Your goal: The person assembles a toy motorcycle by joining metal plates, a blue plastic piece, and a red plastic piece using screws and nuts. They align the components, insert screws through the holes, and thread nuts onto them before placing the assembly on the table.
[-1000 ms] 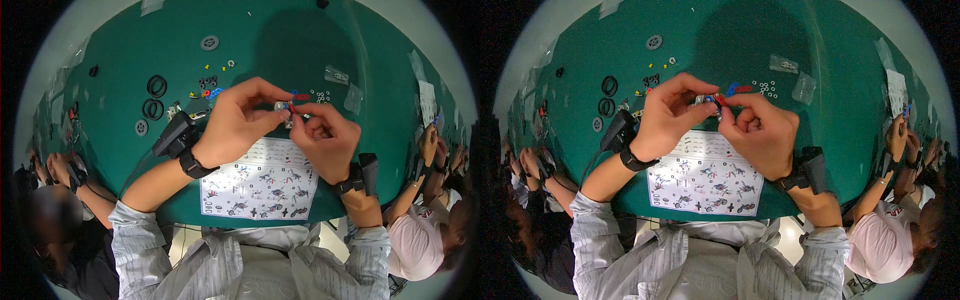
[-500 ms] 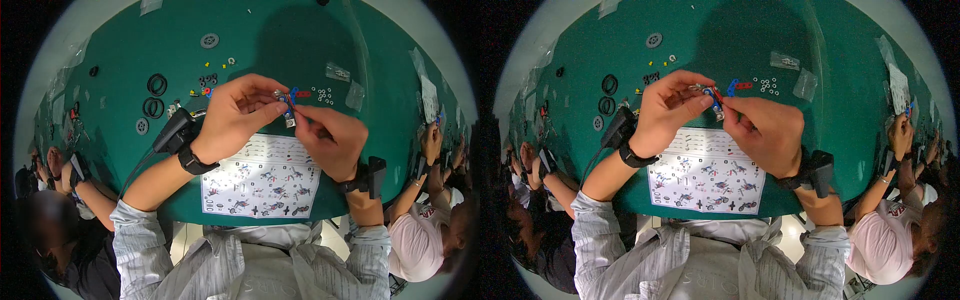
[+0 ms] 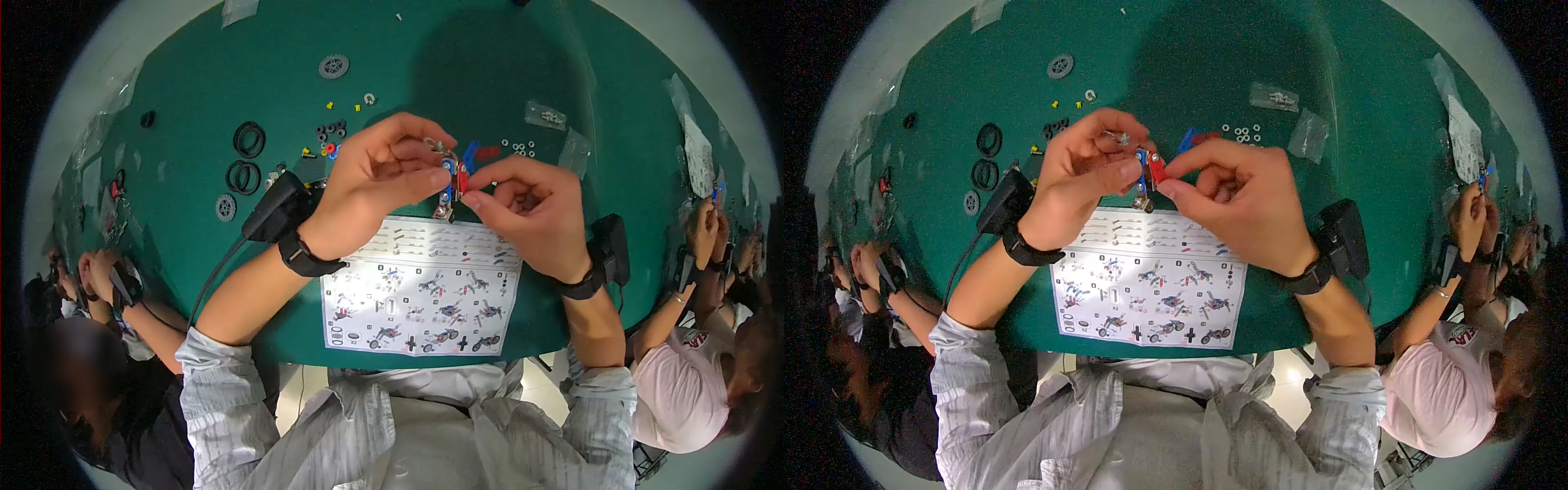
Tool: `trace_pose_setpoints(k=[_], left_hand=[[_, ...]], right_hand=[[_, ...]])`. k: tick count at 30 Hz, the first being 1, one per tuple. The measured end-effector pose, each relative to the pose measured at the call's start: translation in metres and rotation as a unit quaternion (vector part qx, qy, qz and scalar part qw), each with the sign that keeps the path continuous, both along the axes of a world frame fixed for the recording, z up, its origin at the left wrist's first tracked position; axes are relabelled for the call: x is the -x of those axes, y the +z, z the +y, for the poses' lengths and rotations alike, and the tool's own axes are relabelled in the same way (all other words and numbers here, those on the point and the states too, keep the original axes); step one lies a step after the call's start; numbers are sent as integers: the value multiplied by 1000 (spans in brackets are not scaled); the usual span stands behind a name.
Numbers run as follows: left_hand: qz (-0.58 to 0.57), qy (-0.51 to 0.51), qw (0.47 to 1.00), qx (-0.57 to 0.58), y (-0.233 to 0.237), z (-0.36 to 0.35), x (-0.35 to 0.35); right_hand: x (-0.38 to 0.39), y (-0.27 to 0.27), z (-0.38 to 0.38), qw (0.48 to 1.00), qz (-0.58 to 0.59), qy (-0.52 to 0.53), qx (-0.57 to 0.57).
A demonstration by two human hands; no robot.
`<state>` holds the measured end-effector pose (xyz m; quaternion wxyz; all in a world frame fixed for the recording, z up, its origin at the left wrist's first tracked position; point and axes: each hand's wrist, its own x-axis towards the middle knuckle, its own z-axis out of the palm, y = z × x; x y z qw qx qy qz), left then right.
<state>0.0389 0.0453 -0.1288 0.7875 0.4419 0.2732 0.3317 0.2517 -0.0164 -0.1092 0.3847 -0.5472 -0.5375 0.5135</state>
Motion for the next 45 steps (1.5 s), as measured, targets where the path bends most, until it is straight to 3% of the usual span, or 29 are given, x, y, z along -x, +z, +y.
trace_pose_setpoints(k=[2, 10, 14, 19, 22, 25, 28, 34, 37, 45], left_hand=[[-4, -5, 1000, -1, -2, -1, 0], [45, -82, 996, 1, 4, -1, 1], [18, -29, 999, -33, -2, -7, -7], [21, -55, 997, -39, 6, -7, -6], [77, -56, 990, -100, 4, -8, -7], [47, -71, 996, -42, 7, -6, -6], [49, -66, 989, -121, 0, -7, -6], [-16, -24, 985, -173, -19, -4, -9], [29, -15, 981, -192, -15, -4, -7], [154, 41, 875, -457, 2, -7, -9]], right_hand=[[-1, 3, 0, 1000, -20, 5, -1], [-12, -3, 5, 989, 98, 67, 86], [-11, 2, 6, 987, 122, 47, 92], [-12, 1, 4, 995, 94, 19, 26], [-13, 1, 4, 996, 93, 3, -4], [-15, 3, 4, 996, 89, 0, -30], [-12, 4, 2, 993, 118, -18, -25], [-15, 0, 7, 986, 149, -37, 69], [-14, -3, 7, 987, 140, -18, 82], [-13, 10, 3, 982, 167, 21, 89]])
